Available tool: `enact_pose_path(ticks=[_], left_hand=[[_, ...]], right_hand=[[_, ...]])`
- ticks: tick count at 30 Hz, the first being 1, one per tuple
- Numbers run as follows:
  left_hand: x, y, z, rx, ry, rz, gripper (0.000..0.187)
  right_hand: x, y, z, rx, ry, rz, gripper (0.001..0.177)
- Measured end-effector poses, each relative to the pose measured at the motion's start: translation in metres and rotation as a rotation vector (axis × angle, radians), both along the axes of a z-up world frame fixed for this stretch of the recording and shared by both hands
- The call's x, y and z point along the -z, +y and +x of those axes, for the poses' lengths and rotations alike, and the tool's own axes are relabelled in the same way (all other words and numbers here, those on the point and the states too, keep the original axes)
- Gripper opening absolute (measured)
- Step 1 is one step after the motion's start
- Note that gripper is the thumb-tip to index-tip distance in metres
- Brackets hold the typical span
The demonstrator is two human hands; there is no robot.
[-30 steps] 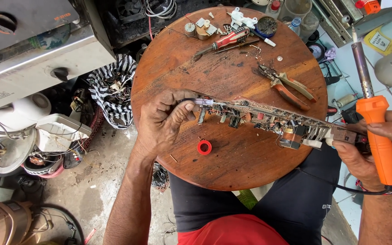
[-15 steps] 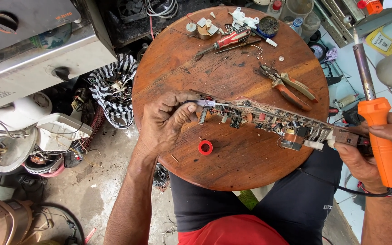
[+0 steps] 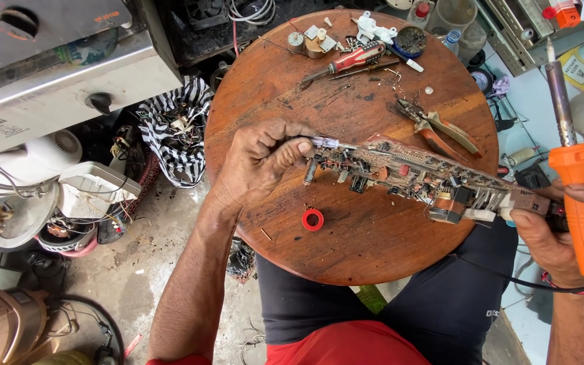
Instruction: The person uses a soldering iron to work on a green circuit board placed on a round wooden table. They hold the board with one hand and apply the soldering iron to various points on the board's surface, occasionally flipping the board to access different sides.
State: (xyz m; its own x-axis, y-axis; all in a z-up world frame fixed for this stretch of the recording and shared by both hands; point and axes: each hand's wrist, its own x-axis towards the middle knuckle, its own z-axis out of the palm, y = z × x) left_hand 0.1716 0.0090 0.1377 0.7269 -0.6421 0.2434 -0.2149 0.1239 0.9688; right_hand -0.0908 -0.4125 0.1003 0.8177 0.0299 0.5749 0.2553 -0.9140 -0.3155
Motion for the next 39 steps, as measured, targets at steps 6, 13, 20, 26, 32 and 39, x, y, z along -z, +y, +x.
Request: enact_pose_path(ticks=[6,13,20,26,32,39], left_hand=[[0.008,-0.019,-0.014,-0.178,-0.259,0.081,0.020],[0.036,-0.036,-0.038,-0.688,-0.820,0.397,0.024],[0.026,-0.040,-0.034,-0.725,-1.003,0.378,0.021],[0.005,-0.034,-0.018,-0.352,-1.066,0.298,0.022],[-0.020,-0.025,-0.013,-0.091,-0.971,0.290,0.022],[-0.008,-0.030,-0.008,-0.089,-1.012,0.168,0.020]], right_hand=[[-0.001,0.006,0.003,0.012,-0.059,0.025,0.070],[0.067,-0.038,-0.019,0.193,0.083,0.085,0.053],[0.035,-0.009,-0.013,0.103,-0.051,0.042,0.062],[0.009,0.003,-0.008,-0.017,-0.043,0.023,0.072],[0.015,-0.003,-0.005,0.002,-0.041,0.029,0.072],[0.026,-0.004,-0.014,0.105,0.117,0.068,0.063]])
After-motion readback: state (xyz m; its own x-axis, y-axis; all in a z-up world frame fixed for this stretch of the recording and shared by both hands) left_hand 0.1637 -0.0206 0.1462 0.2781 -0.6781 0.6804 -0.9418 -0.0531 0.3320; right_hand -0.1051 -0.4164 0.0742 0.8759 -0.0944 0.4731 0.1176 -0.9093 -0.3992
